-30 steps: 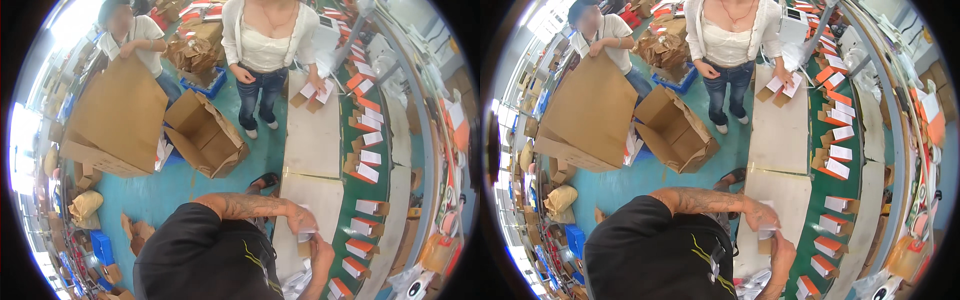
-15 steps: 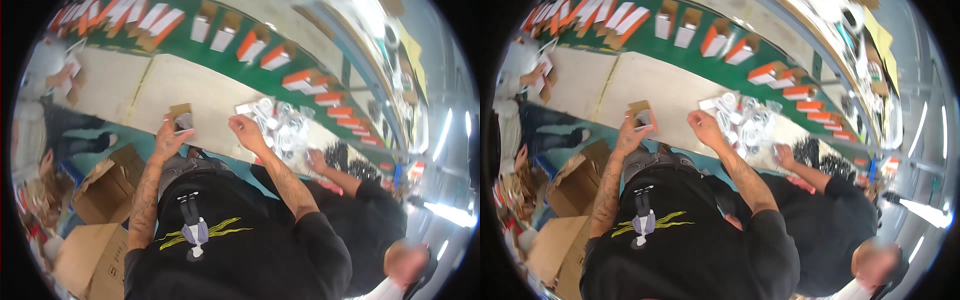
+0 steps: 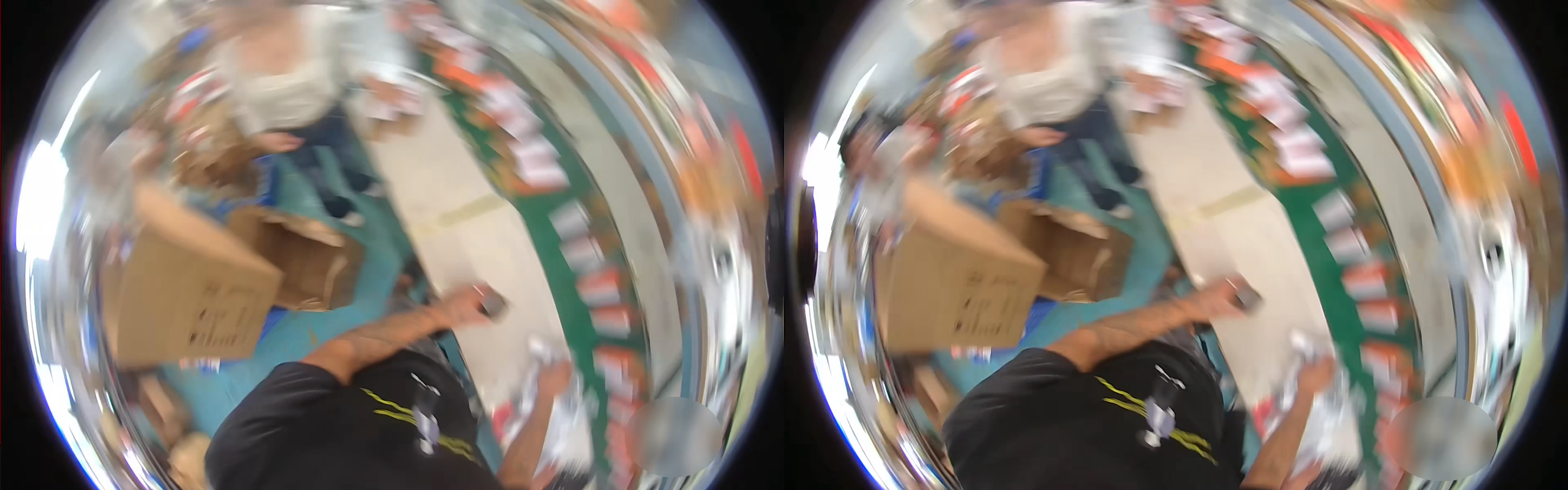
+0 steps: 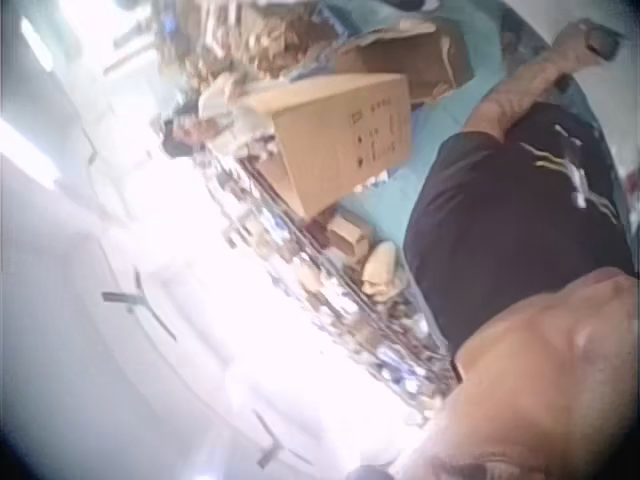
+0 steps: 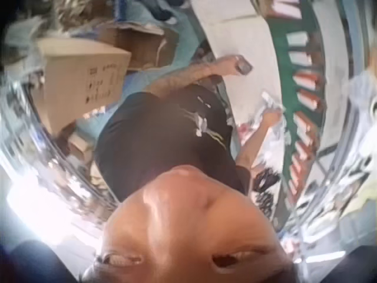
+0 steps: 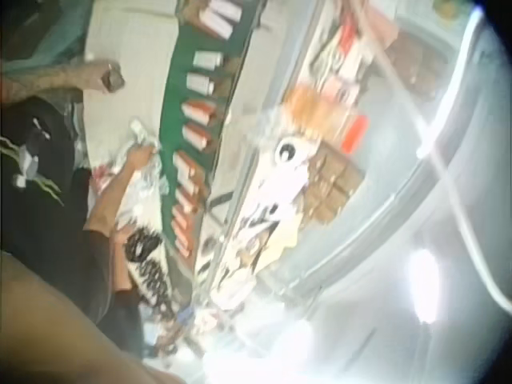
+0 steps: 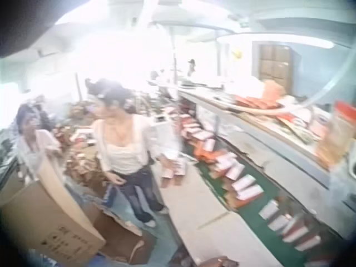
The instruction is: Packing electronic thermometer-like devices into individual orange and white cardboard boxes at a factory assembly line.
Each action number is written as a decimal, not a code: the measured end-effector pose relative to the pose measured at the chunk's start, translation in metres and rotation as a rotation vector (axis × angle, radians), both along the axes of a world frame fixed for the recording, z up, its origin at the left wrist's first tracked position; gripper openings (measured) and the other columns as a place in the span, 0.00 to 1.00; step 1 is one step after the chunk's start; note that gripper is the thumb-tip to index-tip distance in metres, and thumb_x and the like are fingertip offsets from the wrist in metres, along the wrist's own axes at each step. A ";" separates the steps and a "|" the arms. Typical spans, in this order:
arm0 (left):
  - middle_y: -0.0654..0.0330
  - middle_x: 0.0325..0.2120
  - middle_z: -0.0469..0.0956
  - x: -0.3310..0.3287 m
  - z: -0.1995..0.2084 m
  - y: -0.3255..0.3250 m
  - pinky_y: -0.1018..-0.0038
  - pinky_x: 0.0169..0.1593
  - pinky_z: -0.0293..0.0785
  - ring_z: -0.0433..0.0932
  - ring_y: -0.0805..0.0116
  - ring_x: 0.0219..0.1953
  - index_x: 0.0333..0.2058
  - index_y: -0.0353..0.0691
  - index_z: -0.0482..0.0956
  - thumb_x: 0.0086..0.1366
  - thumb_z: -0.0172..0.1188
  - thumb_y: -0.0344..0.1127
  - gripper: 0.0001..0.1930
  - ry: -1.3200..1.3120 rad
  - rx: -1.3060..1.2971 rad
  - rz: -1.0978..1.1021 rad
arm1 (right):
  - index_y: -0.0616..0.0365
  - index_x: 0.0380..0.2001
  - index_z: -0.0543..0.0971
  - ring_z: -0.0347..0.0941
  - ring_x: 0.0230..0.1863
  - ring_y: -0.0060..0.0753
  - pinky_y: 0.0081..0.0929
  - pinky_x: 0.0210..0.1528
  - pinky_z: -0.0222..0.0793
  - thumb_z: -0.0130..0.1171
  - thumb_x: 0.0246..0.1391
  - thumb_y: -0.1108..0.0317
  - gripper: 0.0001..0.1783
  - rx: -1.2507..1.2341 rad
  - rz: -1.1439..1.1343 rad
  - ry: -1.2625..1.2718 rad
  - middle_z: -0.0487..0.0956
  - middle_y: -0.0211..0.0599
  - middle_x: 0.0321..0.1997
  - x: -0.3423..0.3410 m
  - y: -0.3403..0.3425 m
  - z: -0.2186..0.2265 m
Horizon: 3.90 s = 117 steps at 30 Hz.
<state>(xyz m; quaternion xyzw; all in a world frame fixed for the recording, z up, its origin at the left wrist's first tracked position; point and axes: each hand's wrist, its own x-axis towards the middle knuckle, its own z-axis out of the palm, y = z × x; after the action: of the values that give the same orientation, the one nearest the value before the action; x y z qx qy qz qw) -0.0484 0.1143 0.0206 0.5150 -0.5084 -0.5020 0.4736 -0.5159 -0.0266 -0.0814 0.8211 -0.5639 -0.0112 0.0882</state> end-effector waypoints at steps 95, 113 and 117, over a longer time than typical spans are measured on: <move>0.53 0.42 0.82 0.124 -0.019 0.058 0.59 0.55 0.77 0.81 0.53 0.47 0.51 0.41 0.76 0.69 0.63 0.51 0.21 -0.254 0.222 0.409 | 0.59 0.33 0.78 0.70 0.50 0.52 0.49 0.51 0.68 0.67 0.51 0.71 0.08 0.025 0.827 -0.270 0.74 0.44 0.45 0.471 -0.175 0.161; 0.48 0.50 0.75 0.033 0.010 0.005 0.53 0.62 0.69 0.74 0.44 0.55 0.59 0.38 0.67 0.57 0.72 0.41 0.34 -0.400 -0.069 0.422 | 0.59 0.50 0.78 0.69 0.64 0.48 0.70 0.77 0.33 0.60 0.63 0.56 0.20 0.388 0.671 -0.402 0.82 0.44 0.48 0.380 0.076 0.233; 0.49 0.48 0.75 0.022 0.010 0.005 0.54 0.62 0.69 0.74 0.45 0.55 0.59 0.38 0.68 0.56 0.73 0.42 0.35 -0.392 -0.183 0.329 | 0.60 0.58 0.76 0.67 0.67 0.50 0.68 0.76 0.39 0.62 0.62 0.57 0.26 0.324 0.716 -0.372 0.79 0.50 0.56 0.351 0.082 0.235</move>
<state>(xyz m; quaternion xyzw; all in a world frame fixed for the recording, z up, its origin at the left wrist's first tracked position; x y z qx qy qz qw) -0.0264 0.1190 0.0309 0.6330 -0.5434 -0.2609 0.4858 -0.1647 0.0550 0.1536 0.9560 -0.2410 0.0799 -0.1468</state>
